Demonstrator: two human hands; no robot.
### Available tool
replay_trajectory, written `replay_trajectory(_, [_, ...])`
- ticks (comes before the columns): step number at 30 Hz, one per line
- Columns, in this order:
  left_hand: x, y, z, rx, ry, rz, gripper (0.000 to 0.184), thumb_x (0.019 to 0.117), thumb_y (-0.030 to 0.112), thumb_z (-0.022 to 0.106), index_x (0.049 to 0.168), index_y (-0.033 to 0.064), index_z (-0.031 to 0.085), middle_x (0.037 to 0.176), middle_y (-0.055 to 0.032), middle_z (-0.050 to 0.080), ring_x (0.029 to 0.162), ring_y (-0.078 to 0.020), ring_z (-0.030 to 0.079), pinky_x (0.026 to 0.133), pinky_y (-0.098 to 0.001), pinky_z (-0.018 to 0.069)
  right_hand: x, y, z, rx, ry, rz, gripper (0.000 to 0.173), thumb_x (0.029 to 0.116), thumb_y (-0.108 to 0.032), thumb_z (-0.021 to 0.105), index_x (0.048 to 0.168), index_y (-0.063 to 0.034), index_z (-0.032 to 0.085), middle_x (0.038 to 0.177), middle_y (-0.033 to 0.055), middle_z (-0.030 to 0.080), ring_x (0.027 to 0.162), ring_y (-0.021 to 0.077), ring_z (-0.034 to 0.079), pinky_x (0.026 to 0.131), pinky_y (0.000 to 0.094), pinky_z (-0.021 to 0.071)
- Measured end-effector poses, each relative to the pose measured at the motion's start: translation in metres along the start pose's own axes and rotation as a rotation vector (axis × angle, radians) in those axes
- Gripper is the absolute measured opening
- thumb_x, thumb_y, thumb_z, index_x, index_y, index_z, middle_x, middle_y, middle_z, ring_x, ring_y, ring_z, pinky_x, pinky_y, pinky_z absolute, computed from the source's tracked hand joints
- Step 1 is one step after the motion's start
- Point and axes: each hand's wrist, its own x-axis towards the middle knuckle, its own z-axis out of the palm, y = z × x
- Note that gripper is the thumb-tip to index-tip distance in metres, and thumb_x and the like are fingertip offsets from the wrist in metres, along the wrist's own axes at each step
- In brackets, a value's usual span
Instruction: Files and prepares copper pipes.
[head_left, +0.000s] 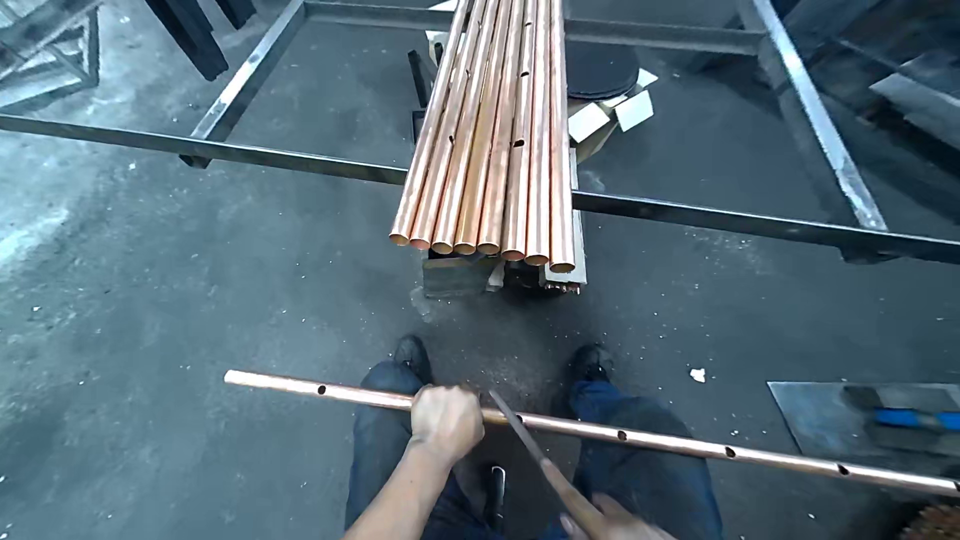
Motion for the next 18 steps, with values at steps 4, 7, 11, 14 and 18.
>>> replay_trajectory(4, [0.002, -0.003, 0.006, 0.01, 0.044, -0.022, 0.049, 0.1092, 0.044, 0.033, 0.112, 0.0098, 0.067, 0.102, -0.013, 0.076, 0.102, -0.0322, 0.074, 0.088, -0.0535, 0.0568, 0.077, -0.021, -0.006, -0.047, -0.013, 0.079, 0.053, 0.1056, -0.035, 0.044, 0.158, -0.0315, 0.044, 0.1, 0.0143, 0.075, 0.093, 0.036, 0.073, 0.079, 0.0559, 0.0579])
replay_trajectory(7, [0.003, -0.004, 0.016, 0.034, 0.157, -0.028, 0.056, 0.1108, 0.049, 0.027, 0.112, 0.0119, 0.069, 0.097, -0.0114, 0.076, 0.098, -0.0302, 0.075, 0.088, -0.051, 0.0576, 0.095, -0.025, -0.031, -0.019, -0.139, 0.13, 0.051, 0.1075, -0.039, 0.04, 0.158, -0.033, 0.044, 0.117, 0.0119, 0.073, 0.111, 0.0337, 0.069, 0.093, 0.0567, 0.055])
replay_trajectory(11, [-0.005, -0.005, 0.026, 0.038, 0.245, -0.006, 0.036, 0.0934, 0.043, 0.059, 0.111, 0.014, 0.07, 0.097, -0.008, 0.076, 0.096, -0.0267, 0.075, 0.087, -0.0483, 0.0572, 0.033, 0.025, -0.025, 0.115, 0.178, 0.093, 0.051, 0.1054, -0.039, 0.047, 0.156, -0.0341, 0.047, 0.102, 0.0126, 0.076, 0.088, 0.0358, 0.073, 0.075, 0.0611, 0.0578])
replay_trajectory(14, [-0.011, -0.004, 0.028, 0.042, 0.279, 0.059, 0.051, 0.0878, 0.054, 0.066, 0.117, 0.0126, 0.07, 0.106, -0.0088, 0.075, 0.101, -0.0277, 0.072, 0.09, -0.0494, 0.0561, -0.009, 0.074, -0.027, 0.178, 0.302, 0.123, 0.054, 0.1049, -0.035, 0.05, 0.158, -0.0282, 0.045, 0.102, 0.0174, 0.074, 0.083, 0.0389, 0.072, 0.071, 0.0634, 0.0567])
replay_trajectory(18, [-0.014, -0.004, 0.033, 0.047, 0.347, 0.18, 0.067, 0.0922, 0.076, 0.052, 0.113, 0.0146, 0.071, 0.107, -0.0076, 0.075, 0.101, -0.0273, 0.072, 0.088, -0.0484, 0.0579, -0.029, 0.113, -0.008, 0.248, 0.287, 0.188, 0.058, 0.1041, -0.037, 0.052, 0.16, -0.0268, 0.041, 0.102, 0.02, 0.074, 0.083, 0.0416, 0.071, 0.072, 0.0658, 0.0552])
